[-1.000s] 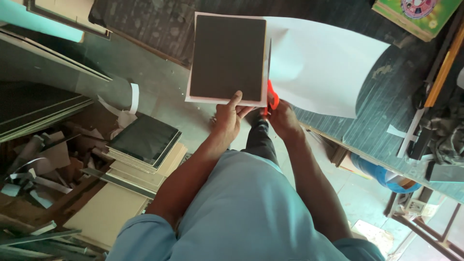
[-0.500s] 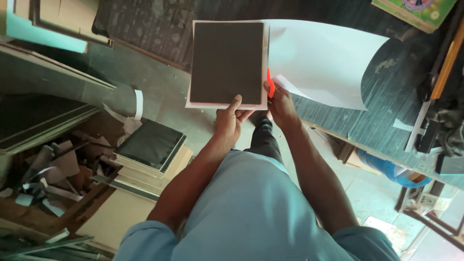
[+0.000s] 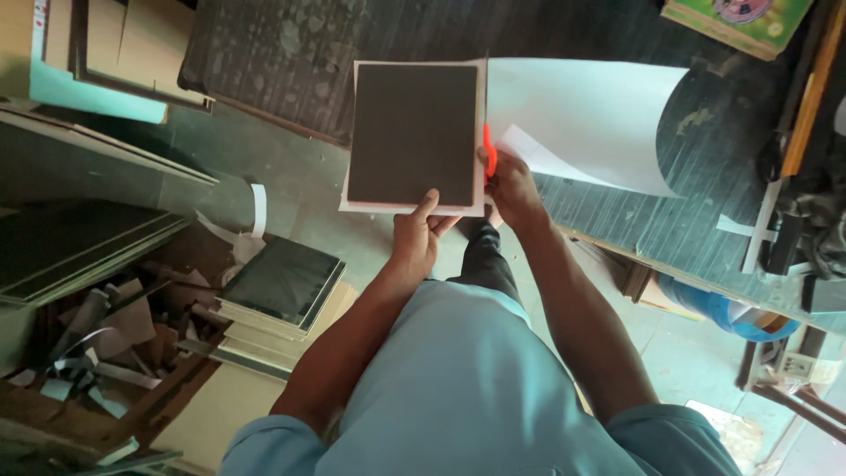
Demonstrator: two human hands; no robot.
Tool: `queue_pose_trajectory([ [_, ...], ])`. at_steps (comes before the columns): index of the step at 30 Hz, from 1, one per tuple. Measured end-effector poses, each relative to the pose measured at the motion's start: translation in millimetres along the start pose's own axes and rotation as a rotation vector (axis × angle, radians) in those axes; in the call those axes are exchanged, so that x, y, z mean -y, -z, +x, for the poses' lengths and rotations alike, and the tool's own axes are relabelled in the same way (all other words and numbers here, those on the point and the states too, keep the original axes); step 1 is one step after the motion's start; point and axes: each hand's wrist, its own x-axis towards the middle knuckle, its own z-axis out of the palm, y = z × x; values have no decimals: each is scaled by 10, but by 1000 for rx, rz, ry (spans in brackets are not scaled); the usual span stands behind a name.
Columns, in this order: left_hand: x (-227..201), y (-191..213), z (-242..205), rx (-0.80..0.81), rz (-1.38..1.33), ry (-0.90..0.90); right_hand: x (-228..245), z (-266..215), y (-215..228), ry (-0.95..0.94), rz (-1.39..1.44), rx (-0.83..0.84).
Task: Applying white adhesive backing to square gray panels by measuring and cutting the material with scissors.
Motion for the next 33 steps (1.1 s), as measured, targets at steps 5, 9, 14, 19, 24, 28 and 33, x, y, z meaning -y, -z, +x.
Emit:
queue_pose_trajectory([
  [5, -32, 73, -12, 16, 41, -9, -120, -130, 40, 87, -23, 34],
  [9, -47, 229, 40, 38, 70, -28, -139, -604, 151, 232, -529, -117],
  [14, 1, 596, 183, 166, 114, -111, -356, -1027, 1179, 649, -477, -369],
  [19, -191, 562, 371, 305, 1062, -765, 42, -1522, 2181, 452, -426, -907],
  [24, -579, -1451, -458, 372, 448, -435, -172, -1427, 3215, 396, -745, -1119],
  [28, -108, -2345, -247, 673, 367, -298, -264, -1229, 3680, 396, -1185, -1217],
  [33, 832, -4483, -739, 950, 576, -124, 131, -1352, 3404, 170, -1238, -1179],
])
